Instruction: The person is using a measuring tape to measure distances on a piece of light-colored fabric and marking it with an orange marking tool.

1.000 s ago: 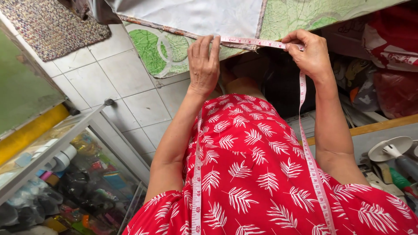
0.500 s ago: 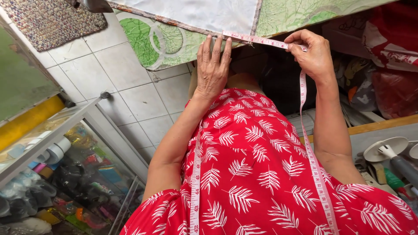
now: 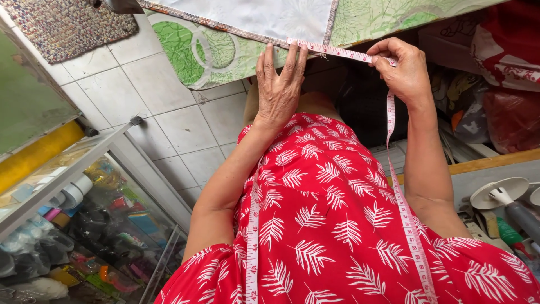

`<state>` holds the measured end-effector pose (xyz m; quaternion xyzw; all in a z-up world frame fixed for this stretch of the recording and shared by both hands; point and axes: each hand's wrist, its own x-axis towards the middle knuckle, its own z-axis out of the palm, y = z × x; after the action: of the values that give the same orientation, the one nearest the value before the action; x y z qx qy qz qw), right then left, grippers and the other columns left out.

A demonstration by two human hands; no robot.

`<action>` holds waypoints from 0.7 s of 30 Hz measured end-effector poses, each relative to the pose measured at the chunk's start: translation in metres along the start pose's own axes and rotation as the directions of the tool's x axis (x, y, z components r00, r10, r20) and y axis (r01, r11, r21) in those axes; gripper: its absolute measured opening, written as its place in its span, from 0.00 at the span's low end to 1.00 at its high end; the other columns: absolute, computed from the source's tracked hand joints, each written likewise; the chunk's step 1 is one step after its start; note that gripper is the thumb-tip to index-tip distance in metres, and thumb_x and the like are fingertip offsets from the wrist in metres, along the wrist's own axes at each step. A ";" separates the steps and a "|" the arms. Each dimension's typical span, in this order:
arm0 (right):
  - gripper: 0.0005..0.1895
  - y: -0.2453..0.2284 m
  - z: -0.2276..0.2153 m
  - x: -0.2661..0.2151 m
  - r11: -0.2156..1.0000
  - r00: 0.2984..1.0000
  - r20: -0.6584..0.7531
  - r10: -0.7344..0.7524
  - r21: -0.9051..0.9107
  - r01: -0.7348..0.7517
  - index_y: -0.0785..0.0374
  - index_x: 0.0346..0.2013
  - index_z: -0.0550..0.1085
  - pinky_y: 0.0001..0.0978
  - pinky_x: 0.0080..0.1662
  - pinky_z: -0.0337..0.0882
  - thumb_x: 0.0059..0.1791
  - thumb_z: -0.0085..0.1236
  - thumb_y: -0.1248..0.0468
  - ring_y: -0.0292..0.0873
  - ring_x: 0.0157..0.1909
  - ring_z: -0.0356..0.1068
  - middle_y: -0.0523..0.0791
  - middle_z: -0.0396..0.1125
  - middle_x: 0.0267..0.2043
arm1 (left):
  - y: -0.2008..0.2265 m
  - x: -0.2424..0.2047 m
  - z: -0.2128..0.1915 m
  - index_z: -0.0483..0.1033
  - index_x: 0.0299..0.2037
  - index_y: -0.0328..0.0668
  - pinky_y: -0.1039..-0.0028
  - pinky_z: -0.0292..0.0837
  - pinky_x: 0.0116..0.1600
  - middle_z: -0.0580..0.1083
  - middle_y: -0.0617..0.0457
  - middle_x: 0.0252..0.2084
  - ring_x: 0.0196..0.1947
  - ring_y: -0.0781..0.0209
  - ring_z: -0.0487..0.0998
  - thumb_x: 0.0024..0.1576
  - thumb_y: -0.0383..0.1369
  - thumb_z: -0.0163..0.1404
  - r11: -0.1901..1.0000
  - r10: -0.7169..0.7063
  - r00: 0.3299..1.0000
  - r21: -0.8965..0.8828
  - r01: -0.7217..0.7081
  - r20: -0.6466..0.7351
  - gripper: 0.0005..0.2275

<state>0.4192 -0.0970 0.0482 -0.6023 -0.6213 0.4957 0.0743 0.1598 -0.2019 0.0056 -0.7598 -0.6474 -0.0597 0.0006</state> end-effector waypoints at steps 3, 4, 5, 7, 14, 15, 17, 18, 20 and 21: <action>0.08 -0.001 0.000 0.000 1.000 1.000 0.002 0.006 0.010 -0.006 0.60 0.42 0.78 0.21 0.36 0.68 0.52 0.55 0.73 0.31 0.35 0.70 0.40 0.73 0.39 | 0.001 0.000 0.000 0.66 0.70 0.49 0.42 0.62 0.69 0.63 0.54 0.70 0.65 0.26 0.67 0.69 0.37 0.54 1.000 0.006 1.000 0.013 -0.006 0.014 0.20; 0.08 -0.002 0.000 0.000 1.000 1.000 0.003 0.007 0.010 -0.007 0.60 0.42 0.78 0.21 0.36 0.68 0.52 0.55 0.73 0.31 0.35 0.70 0.40 0.73 0.39 | 0.001 0.000 0.000 0.66 0.70 0.49 0.42 0.62 0.69 0.63 0.54 0.70 0.65 0.26 0.67 0.69 0.37 0.54 1.000 0.005 1.000 0.012 -0.006 0.015 0.20; 0.08 -0.003 0.000 -0.001 1.000 1.000 0.008 0.017 0.012 -0.017 0.60 0.43 0.78 0.21 0.36 0.69 0.53 0.54 0.73 0.32 0.38 0.71 0.39 0.73 0.40 | 0.001 -0.001 0.000 0.66 0.71 0.49 0.42 0.61 0.69 0.63 0.54 0.70 0.66 0.26 0.66 0.69 0.37 0.54 1.000 0.005 1.000 0.012 -0.005 0.026 0.21; 0.09 -0.002 0.000 -0.001 0.999 0.999 0.014 0.029 0.015 -0.029 0.60 0.43 0.78 0.22 0.36 0.70 0.53 0.53 0.73 0.32 0.41 0.73 0.39 0.73 0.40 | 0.001 -0.001 0.001 0.66 0.71 0.49 0.42 0.61 0.69 0.63 0.54 0.70 0.66 0.26 0.66 0.68 0.38 0.55 1.000 0.004 0.999 0.012 -0.005 0.038 0.22; 0.08 0.004 0.003 0.002 1.000 1.000 0.007 0.022 0.000 -0.022 0.59 0.42 0.78 0.21 0.36 0.69 0.52 0.55 0.73 0.31 0.38 0.71 0.39 0.73 0.39 | 0.001 -0.001 0.003 0.66 0.70 0.49 0.41 0.60 0.69 0.64 0.54 0.70 0.66 0.25 0.66 0.69 0.37 0.54 1.000 0.005 1.000 0.011 -0.005 0.028 0.21; 0.08 0.005 0.003 0.003 1.000 1.000 0.006 0.018 -0.008 -0.018 0.59 0.42 0.78 0.22 0.37 0.69 0.52 0.55 0.73 0.31 0.37 0.70 0.39 0.73 0.39 | 0.002 0.000 0.003 0.67 0.70 0.49 0.41 0.61 0.68 0.65 0.54 0.69 0.65 0.26 0.67 0.69 0.37 0.52 1.000 0.000 1.000 0.017 0.000 0.011 0.19; 0.08 0.008 0.003 0.004 1.000 1.000 0.006 -0.002 -0.028 0.002 0.59 0.42 0.79 0.22 0.40 0.69 0.52 0.56 0.73 0.31 0.39 0.71 0.39 0.73 0.40 | 0.002 0.000 0.002 0.67 0.70 0.49 0.41 0.61 0.68 0.65 0.53 0.69 0.65 0.26 0.67 0.70 0.36 0.51 1.000 0.002 1.000 0.029 -0.003 0.006 0.19; 0.08 0.009 0.003 0.004 0.999 1.000 0.005 -0.022 -0.048 0.022 0.59 0.43 0.79 0.23 0.43 0.69 0.52 0.56 0.73 0.32 0.42 0.73 0.39 0.74 0.41 | 0.002 0.001 0.002 0.68 0.70 0.49 0.41 0.61 0.67 0.65 0.53 0.69 0.65 0.25 0.67 0.70 0.36 0.50 0.999 0.006 1.000 0.040 -0.006 -0.001 0.18; 0.08 0.015 -0.003 0.008 0.987 0.991 -0.010 -0.136 -0.088 0.135 0.63 0.45 0.80 0.27 0.45 0.69 0.53 0.58 0.74 0.36 0.43 0.72 0.43 0.74 0.44 | 0.001 0.001 -0.004 0.67 0.70 0.49 0.40 0.60 0.68 0.64 0.53 0.69 0.65 0.26 0.66 0.70 0.35 0.48 0.999 0.006 1.000 0.037 -0.006 0.013 0.18; 0.09 0.018 -0.007 0.010 0.961 0.968 -0.018 -0.250 -0.128 0.246 0.66 0.48 0.81 0.31 0.46 0.69 0.54 0.59 0.74 0.40 0.45 0.71 0.47 0.73 0.46 | 0.002 0.002 -0.006 0.67 0.70 0.49 0.40 0.60 0.69 0.64 0.54 0.70 0.66 0.26 0.66 0.70 0.34 0.47 0.999 0.006 1.000 0.036 -0.007 0.028 0.18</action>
<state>0.4331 -0.0892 0.0340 -0.5315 -0.7202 0.4325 0.1085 0.1610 -0.2008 0.0122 -0.7624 -0.6460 -0.0376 0.0055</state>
